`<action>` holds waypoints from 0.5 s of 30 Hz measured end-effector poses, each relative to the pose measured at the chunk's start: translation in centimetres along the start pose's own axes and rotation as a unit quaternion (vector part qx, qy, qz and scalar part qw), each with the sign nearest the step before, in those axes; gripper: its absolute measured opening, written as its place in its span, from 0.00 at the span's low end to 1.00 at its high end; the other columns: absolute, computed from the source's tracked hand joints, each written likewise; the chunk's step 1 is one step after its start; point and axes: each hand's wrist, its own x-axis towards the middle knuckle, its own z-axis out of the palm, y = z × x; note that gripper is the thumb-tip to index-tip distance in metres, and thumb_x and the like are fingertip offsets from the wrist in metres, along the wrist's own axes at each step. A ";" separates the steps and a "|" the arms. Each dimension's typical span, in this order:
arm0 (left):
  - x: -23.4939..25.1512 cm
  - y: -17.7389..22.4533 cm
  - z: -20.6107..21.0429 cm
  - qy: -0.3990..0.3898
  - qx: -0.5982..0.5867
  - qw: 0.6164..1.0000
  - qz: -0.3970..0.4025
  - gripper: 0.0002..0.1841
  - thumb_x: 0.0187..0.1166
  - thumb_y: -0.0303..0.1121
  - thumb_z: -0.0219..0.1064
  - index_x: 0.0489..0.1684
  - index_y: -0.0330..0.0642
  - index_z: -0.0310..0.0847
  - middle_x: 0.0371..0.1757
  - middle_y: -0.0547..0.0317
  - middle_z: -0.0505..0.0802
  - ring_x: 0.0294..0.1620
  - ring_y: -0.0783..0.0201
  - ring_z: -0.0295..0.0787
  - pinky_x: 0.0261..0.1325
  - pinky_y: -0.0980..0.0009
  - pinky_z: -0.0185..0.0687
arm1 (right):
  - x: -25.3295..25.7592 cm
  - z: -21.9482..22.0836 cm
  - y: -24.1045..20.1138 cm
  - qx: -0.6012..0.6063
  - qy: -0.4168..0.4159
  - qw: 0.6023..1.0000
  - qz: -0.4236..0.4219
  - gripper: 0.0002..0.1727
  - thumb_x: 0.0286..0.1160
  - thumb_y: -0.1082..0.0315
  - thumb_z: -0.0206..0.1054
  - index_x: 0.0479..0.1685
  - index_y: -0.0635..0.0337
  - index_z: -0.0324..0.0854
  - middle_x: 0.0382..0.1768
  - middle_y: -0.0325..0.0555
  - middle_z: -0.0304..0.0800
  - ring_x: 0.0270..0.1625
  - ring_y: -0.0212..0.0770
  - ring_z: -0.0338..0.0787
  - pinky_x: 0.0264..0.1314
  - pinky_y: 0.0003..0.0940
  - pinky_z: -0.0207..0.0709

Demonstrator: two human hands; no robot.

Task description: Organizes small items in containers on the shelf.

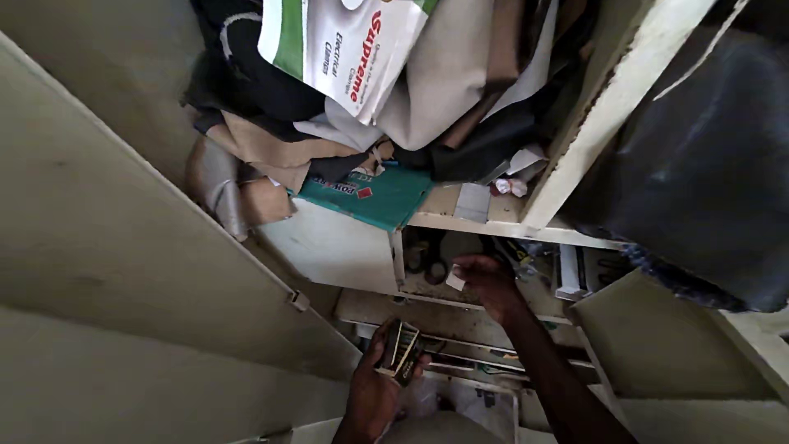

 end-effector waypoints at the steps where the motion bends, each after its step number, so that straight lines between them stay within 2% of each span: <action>1: 0.0 -0.1 -0.1 -0.006 -0.008 1.000 -0.001 0.36 0.77 0.52 0.70 0.84 0.47 0.67 0.73 0.32 0.83 0.60 0.39 0.91 0.54 0.53 0.93 | -1.4 0.5 0.4 0.114 -0.007 0.993 0.042 0.11 0.77 0.73 0.68 0.55 0.59 0.84 0.43 0.43 0.90 0.38 0.36 0.88 0.41 0.34 0.86; 3: 0.1 -0.2 -0.1 -0.002 -0.029 1.000 -0.011 0.36 0.80 0.55 0.65 0.84 0.46 0.67 0.72 0.32 0.84 0.61 0.38 0.91 0.56 0.52 0.92 | -3.5 1.6 1.6 0.290 -0.011 0.948 0.133 0.09 0.83 0.68 0.61 0.55 0.52 0.82 0.42 0.39 0.89 0.37 0.32 0.88 0.40 0.29 0.86; 5: 0.2 -0.3 0.0 0.007 -0.046 0.999 -0.022 0.35 0.82 0.58 0.61 0.83 0.44 0.68 0.70 0.31 0.85 0.60 0.38 0.91 0.56 0.51 0.92 | -4.9 2.7 2.0 0.400 0.013 0.891 0.213 0.07 0.82 0.68 0.61 0.51 0.55 0.82 0.37 0.43 0.87 0.32 0.35 0.88 0.35 0.29 0.86; 7: 0.3 -0.3 0.1 -0.004 -0.048 0.998 -0.028 0.37 0.79 0.63 0.62 0.77 0.43 0.75 0.67 0.32 0.87 0.60 0.39 0.91 0.58 0.51 0.91 | -5.8 3.2 1.9 0.429 -0.004 0.870 0.243 0.08 0.83 0.68 0.58 0.50 0.57 0.81 0.36 0.46 0.86 0.30 0.36 0.87 0.33 0.28 0.84; 8: 0.4 -0.4 0.0 -0.018 -0.053 0.998 -0.032 0.37 0.75 0.64 0.66 0.74 0.43 0.79 0.66 0.34 0.88 0.60 0.40 0.91 0.59 0.51 0.90 | -6.2 3.4 1.5 0.407 -0.016 0.881 0.240 0.09 0.85 0.67 0.56 0.51 0.58 0.81 0.37 0.47 0.88 0.30 0.35 0.88 0.32 0.27 0.85; 10: 0.6 -0.5 0.0 -0.038 -0.045 0.997 -0.040 0.38 0.72 0.66 0.68 0.72 0.44 0.82 0.65 0.36 0.90 0.61 0.41 0.91 0.61 0.51 0.89 | -6.7 3.8 0.1 0.259 -0.044 0.945 0.193 0.08 0.88 0.67 0.59 0.52 0.58 0.82 0.36 0.44 0.88 0.30 0.33 0.86 0.30 0.24 0.80; 11: 0.6 -0.5 0.0 -0.047 -0.040 0.997 -0.044 0.39 0.71 0.67 0.68 0.71 0.44 0.83 0.64 0.36 0.90 0.62 0.42 0.91 0.63 0.51 0.89 | -6.9 4.0 -0.5 0.148 -0.065 0.975 0.150 0.08 0.86 0.66 0.63 0.51 0.60 0.84 0.33 0.42 0.86 0.27 0.30 0.82 0.27 0.22 0.77; 12: 0.6 -0.6 0.0 -0.055 -0.034 0.997 -0.047 0.40 0.71 0.68 0.67 0.70 0.44 0.83 0.64 0.37 0.91 0.62 0.42 0.91 0.63 0.51 0.89 | -7.0 4.1 -1.0 0.037 -0.097 0.989 0.103 0.10 0.82 0.64 0.68 0.50 0.61 0.86 0.32 0.42 0.88 0.24 0.30 0.81 0.25 0.22 0.75; 13: 0.7 -0.6 0.0 -0.057 -0.031 0.997 -0.047 0.40 0.70 0.69 0.67 0.70 0.43 0.83 0.64 0.37 0.91 0.62 0.42 0.91 0.64 0.51 0.88 | -7.0 4.1 -1.5 -0.064 -0.147 0.985 0.064 0.12 0.80 0.62 0.71 0.50 0.61 0.90 0.32 0.42 0.90 0.26 0.31 0.83 0.28 0.26 0.78; 15: 0.6 -0.6 0.0 -0.034 -0.015 0.999 -0.039 0.42 0.70 0.68 0.68 0.74 0.43 0.80 0.61 0.40 0.91 0.60 0.44 0.92 0.62 0.50 0.90 | -7.2 4.6 -2.3 -0.232 -0.267 0.935 0.019 0.14 0.82 0.56 0.69 0.50 0.56 0.93 0.38 0.41 0.93 0.35 0.33 0.89 0.43 0.35 0.85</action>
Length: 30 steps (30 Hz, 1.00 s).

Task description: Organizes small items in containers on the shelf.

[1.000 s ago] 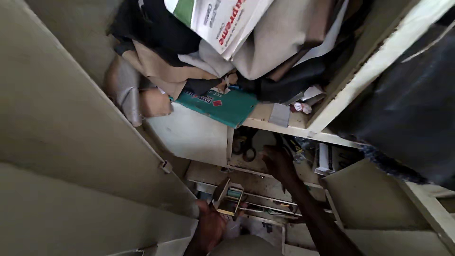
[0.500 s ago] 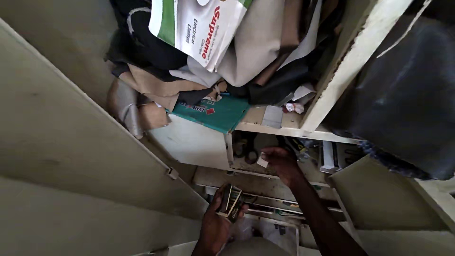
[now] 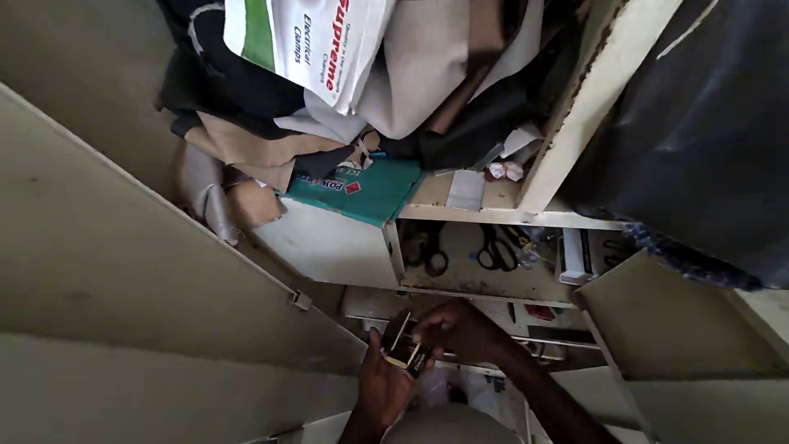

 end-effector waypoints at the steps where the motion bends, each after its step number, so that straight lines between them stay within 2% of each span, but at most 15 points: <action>1: -0.1 0.0 0.0 0.018 0.019 1.000 0.007 0.42 0.69 0.66 0.70 0.77 0.45 0.78 0.61 0.44 0.92 0.58 0.48 0.93 0.60 0.51 0.91 | 0.0 0.2 -0.4 -0.069 -0.045 0.997 -0.010 0.16 0.84 0.54 0.65 0.50 0.54 0.93 0.41 0.42 0.94 0.41 0.36 0.91 0.52 0.42 0.85; 3: -0.3 -0.1 -0.2 0.037 0.063 0.997 0.018 0.38 0.72 0.57 0.75 0.79 0.48 0.72 0.59 0.50 0.92 0.53 0.54 0.94 0.54 0.56 0.92 | -0.1 0.7 -1.1 -0.121 -0.089 0.988 -0.021 0.18 0.87 0.54 0.62 0.50 0.58 0.92 0.43 0.48 0.94 0.45 0.42 0.92 0.57 0.49 0.82; 5: -0.3 0.3 -0.4 0.028 0.072 0.997 0.020 0.35 0.71 0.45 0.77 0.80 0.47 0.70 0.61 0.47 0.91 0.51 0.54 0.93 0.48 0.60 0.92 | -0.2 1.2 -1.1 -0.051 -0.075 0.996 -0.003 0.16 0.85 0.57 0.65 0.49 0.60 0.91 0.40 0.44 0.92 0.39 0.34 0.88 0.48 0.35 0.83; 7: -0.4 1.1 -0.2 0.029 0.071 0.997 0.019 0.34 0.71 0.39 0.75 0.80 0.47 0.70 0.58 0.45 0.91 0.48 0.53 0.94 0.45 0.61 0.93 | -0.7 1.8 -0.7 0.083 0.001 0.996 0.029 0.12 0.79 0.60 0.71 0.47 0.60 0.90 0.34 0.39 0.90 0.30 0.27 0.85 0.33 0.24 0.79; 9: -0.8 1.8 -0.3 0.022 0.068 0.997 0.015 0.33 0.74 0.38 0.72 0.81 0.45 0.68 0.62 0.37 0.89 0.52 0.47 0.94 0.47 0.59 0.93 | -1.0 2.5 -0.1 0.126 0.103 0.987 0.013 0.11 0.72 0.61 0.77 0.44 0.57 0.88 0.33 0.38 0.89 0.30 0.29 0.86 0.29 0.25 0.79; 10: -1.0 1.9 -0.4 0.022 0.069 0.997 0.012 0.32 0.74 0.38 0.71 0.80 0.45 0.69 0.63 0.36 0.89 0.53 0.46 0.94 0.46 0.59 0.93 | -1.0 2.8 0.4 0.103 0.139 0.985 -0.016 0.12 0.69 0.60 0.79 0.44 0.55 0.88 0.36 0.36 0.90 0.33 0.30 0.87 0.34 0.27 0.82; 11: -1.2 2.0 -0.6 0.024 0.067 0.997 0.007 0.32 0.74 0.39 0.71 0.79 0.45 0.70 0.63 0.35 0.89 0.53 0.45 0.94 0.45 0.59 0.94 | -1.0 3.0 0.8 0.062 0.153 0.985 -0.054 0.13 0.68 0.59 0.81 0.47 0.51 0.91 0.44 0.35 0.91 0.44 0.30 0.89 0.46 0.31 0.86; 12: -1.4 2.0 -0.7 0.023 0.062 0.998 0.001 0.31 0.73 0.40 0.72 0.78 0.44 0.72 0.61 0.35 0.90 0.51 0.45 0.94 0.44 0.58 0.94 | -1.1 3.1 1.1 -0.002 0.142 0.985 -0.097 0.15 0.69 0.56 0.80 0.55 0.45 0.93 0.57 0.34 0.90 0.57 0.31 0.89 0.59 0.35 0.87; 13: -1.7 2.0 -0.8 0.017 0.062 0.998 -0.007 0.31 0.74 0.42 0.72 0.77 0.43 0.74 0.58 0.37 0.91 0.50 0.46 0.94 0.44 0.58 0.94 | -1.1 3.1 1.3 -0.072 0.120 0.980 -0.143 0.17 0.72 0.53 0.77 0.60 0.41 0.93 0.68 0.35 0.86 0.66 0.33 0.87 0.65 0.38 0.86; 14: -1.9 2.1 -0.9 0.014 0.066 0.998 -0.013 0.30 0.74 0.46 0.72 0.76 0.43 0.76 0.56 0.38 0.92 0.49 0.47 0.95 0.44 0.58 0.94 | -1.0 3.1 1.2 -0.120 0.093 0.972 -0.177 0.16 0.76 0.53 0.74 0.61 0.40 0.92 0.73 0.38 0.85 0.70 0.35 0.85 0.68 0.40 0.84; 17: -2.3 2.6 -0.8 -0.008 0.119 0.993 -0.022 0.36 0.77 0.62 0.66 0.69 0.38 0.81 0.55 0.39 0.93 0.48 0.48 0.95 0.43 0.59 0.95 | -0.3 2.8 0.9 -0.147 0.041 0.964 -0.219 0.12 0.80 0.55 0.71 0.55 0.44 0.94 0.61 0.32 0.91 0.62 0.29 0.89 0.65 0.34 0.86; 21: -3.1 3.0 -0.7 -0.008 0.163 0.986 -0.030 0.46 0.68 0.75 0.63 0.66 0.37 0.83 0.52 0.43 0.94 0.44 0.51 0.96 0.41 0.59 0.95 | 0.3 2.6 -0.1 -0.126 0.014 0.974 -0.187 0.10 0.76 0.57 0.74 0.49 0.44 0.96 0.50 0.32 0.93 0.55 0.29 0.89 0.60 0.35 0.85; 25: -3.3 3.1 -1.1 0.006 0.164 0.986 -0.030 0.47 0.66 0.75 0.64 0.67 0.36 0.82 0.51 0.43 0.94 0.42 0.52 0.96 0.39 0.60 0.94 | -0.3 2.7 -0.3 -0.185 -0.043 0.963 -0.189 0.14 0.84 0.55 0.66 0.53 0.47 0.95 0.62 0.36 0.90 0.62 0.32 0.88 0.67 0.36 0.83; 27: -3.4 2.7 -1.0 0.028 0.150 0.988 -0.036 0.43 0.71 0.71 0.66 0.66 0.35 0.81 0.50 0.43 0.94 0.42 0.52 0.96 0.38 0.60 0.95 | -1.0 2.5 -0.6 -0.211 -0.078 0.956 -0.189 0.18 0.86 0.52 0.63 0.60 0.51 0.92 0.70 0.43 0.87 0.69 0.38 0.86 0.71 0.42 0.80; 30: -3.0 2.8 0.0 0.100 0.162 0.981 -0.042 0.36 0.85 0.63 0.51 0.68 0.36 0.78 0.53 0.45 0.93 0.46 0.55 0.94 0.41 0.62 0.93 | -1.5 2.1 -0.5 -0.195 -0.092 0.961 -0.174 0.27 0.80 0.50 0.70 0.74 0.51 0.84 0.80 0.47 0.79 0.76 0.44 0.82 0.77 0.48 0.77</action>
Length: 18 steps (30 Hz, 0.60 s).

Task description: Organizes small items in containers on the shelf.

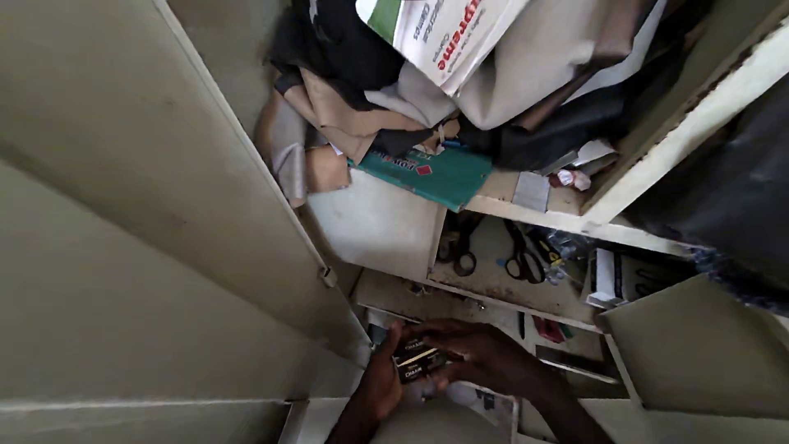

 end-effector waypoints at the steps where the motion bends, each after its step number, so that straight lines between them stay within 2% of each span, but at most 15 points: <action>1: 0.2 0.3 0.3 0.003 0.007 1.000 0.005 0.37 0.85 0.65 0.48 0.70 0.38 0.78 0.55 0.45 0.93 0.47 0.54 0.95 0.40 0.62 0.94 | -0.1 0.1 0.6 0.015 0.014 1.000 -0.003 0.28 0.78 0.51 0.72 0.76 0.50 0.82 0.81 0.48 0.77 0.77 0.45 0.82 0.78 0.48 0.77; 3: 0.8 0.8 0.5 -0.022 0.011 0.999 0.024 0.46 0.75 0.74 0.56 0.79 0.43 0.73 0.60 0.44 0.92 0.49 0.51 0.95 0.40 0.59 0.95 | -0.4 0.6 2.4 0.067 0.043 0.997 -0.024 0.29 0.77 0.52 0.73 0.77 0.49 0.82 0.81 0.49 0.77 0.80 0.44 0.79 0.81 0.46 0.75; 5: 1.3 1.2 1.2 -0.043 0.030 0.998 0.024 0.55 0.67 0.80 0.57 0.90 0.48 0.58 0.61 0.43 0.91 0.48 0.48 0.95 0.41 0.54 0.95 | -0.7 0.8 3.8 0.112 0.070 0.990 -0.051 0.26 0.77 0.53 0.73 0.72 0.53 0.84 0.78 0.52 0.81 0.81 0.44 0.78 0.83 0.43 0.73; 7: 1.7 1.3 2.6 -0.052 0.048 0.997 0.013 0.61 0.63 0.82 0.56 0.94 0.50 0.41 0.58 0.41 0.92 0.41 0.45 0.97 0.34 0.52 0.96 | -1.0 0.7 4.9 0.155 0.093 0.981 -0.072 0.23 0.76 0.56 0.75 0.66 0.57 0.87 0.73 0.51 0.85 0.77 0.41 0.82 0.80 0.39 0.76; 8: 1.9 1.2 3.0 -0.056 0.045 0.997 0.009 0.63 0.62 0.82 0.56 0.94 0.51 0.37 0.59 0.41 0.92 0.40 0.44 0.97 0.33 0.52 0.96 | -1.1 0.5 5.5 0.188 0.098 0.974 -0.083 0.22 0.75 0.58 0.76 0.64 0.59 0.88 0.70 0.51 0.87 0.73 0.39 0.84 0.76 0.38 0.79; 9: 2.2 1.1 3.2 -0.063 0.036 0.997 0.006 0.63 0.61 0.83 0.56 0.94 0.51 0.36 0.60 0.41 0.91 0.41 0.44 0.97 0.33 0.52 0.96 | -1.3 0.2 5.8 0.225 0.101 0.965 -0.088 0.21 0.73 0.60 0.77 0.62 0.60 0.89 0.68 0.50 0.88 0.71 0.38 0.85 0.73 0.36 0.81; 12: 3.0 1.4 3.9 -0.055 0.037 0.998 0.002 0.62 0.61 0.84 0.52 0.94 0.53 0.40 0.66 0.41 0.89 0.46 0.44 0.96 0.34 0.53 0.94 | -1.7 -1.3 6.5 0.305 0.140 0.940 -0.060 0.19 0.68 0.64 0.80 0.57 0.61 0.90 0.61 0.45 0.90 0.63 0.33 0.88 0.66 0.31 0.84; 13: 3.2 1.7 4.4 -0.029 0.062 0.998 0.015 0.61 0.62 0.85 0.49 0.94 0.51 0.39 0.68 0.42 0.88 0.49 0.43 0.96 0.33 0.54 0.94 | -1.9 -2.1 6.7 0.318 0.173 0.932 -0.028 0.18 0.67 0.64 0.80 0.56 0.60 0.91 0.58 0.41 0.92 0.56 0.29 0.90 0.59 0.28 0.85; 15: 3.4 2.0 5.2 0.038 0.148 0.986 0.069 0.59 0.70 0.82 0.44 0.94 0.44 0.36 0.75 0.45 0.83 0.54 0.46 0.94 0.33 0.57 0.93 | -1.7 -3.7 7.4 0.323 0.269 0.906 0.049 0.19 0.66 0.64 0.81 0.57 0.54 0.90 0.49 0.39 0.94 0.36 0.29 0.88 0.37 0.27 0.85; 16: 3.2 2.1 5.4 0.063 0.199 0.973 0.100 0.57 0.73 0.79 0.43 0.94 0.41 0.37 0.76 0.47 0.83 0.52 0.51 0.94 0.34 0.62 0.92 | -1.1 -4.4 7.8 0.318 0.329 0.886 0.073 0.20 0.66 0.64 0.81 0.59 0.53 0.90 0.45 0.41 0.94 0.29 0.31 0.86 0.30 0.30 0.82; 17: 2.7 2.4 5.4 0.070 0.233 0.960 0.135 0.57 0.74 0.78 0.45 0.93 0.38 0.40 0.73 0.47 0.85 0.47 0.55 0.93 0.33 0.67 0.90 | 0.0 -5.1 8.1 0.306 0.391 0.863 0.094 0.20 0.67 0.64 0.81 0.60 0.53 0.89 0.41 0.42 0.94 0.26 0.32 0.84 0.26 0.31 0.80; 18: 1.9 2.8 5.5 0.049 0.242 0.952 0.178 0.55 0.74 0.76 0.49 0.90 0.38 0.48 0.65 0.47 0.89 0.42 0.59 0.92 0.33 0.69 0.89 | 1.6 -5.8 8.4 0.289 0.447 0.839 0.110 0.22 0.66 0.62 0.82 0.61 0.53 0.88 0.40 0.42 0.94 0.28 0.32 0.85 0.29 0.31 0.82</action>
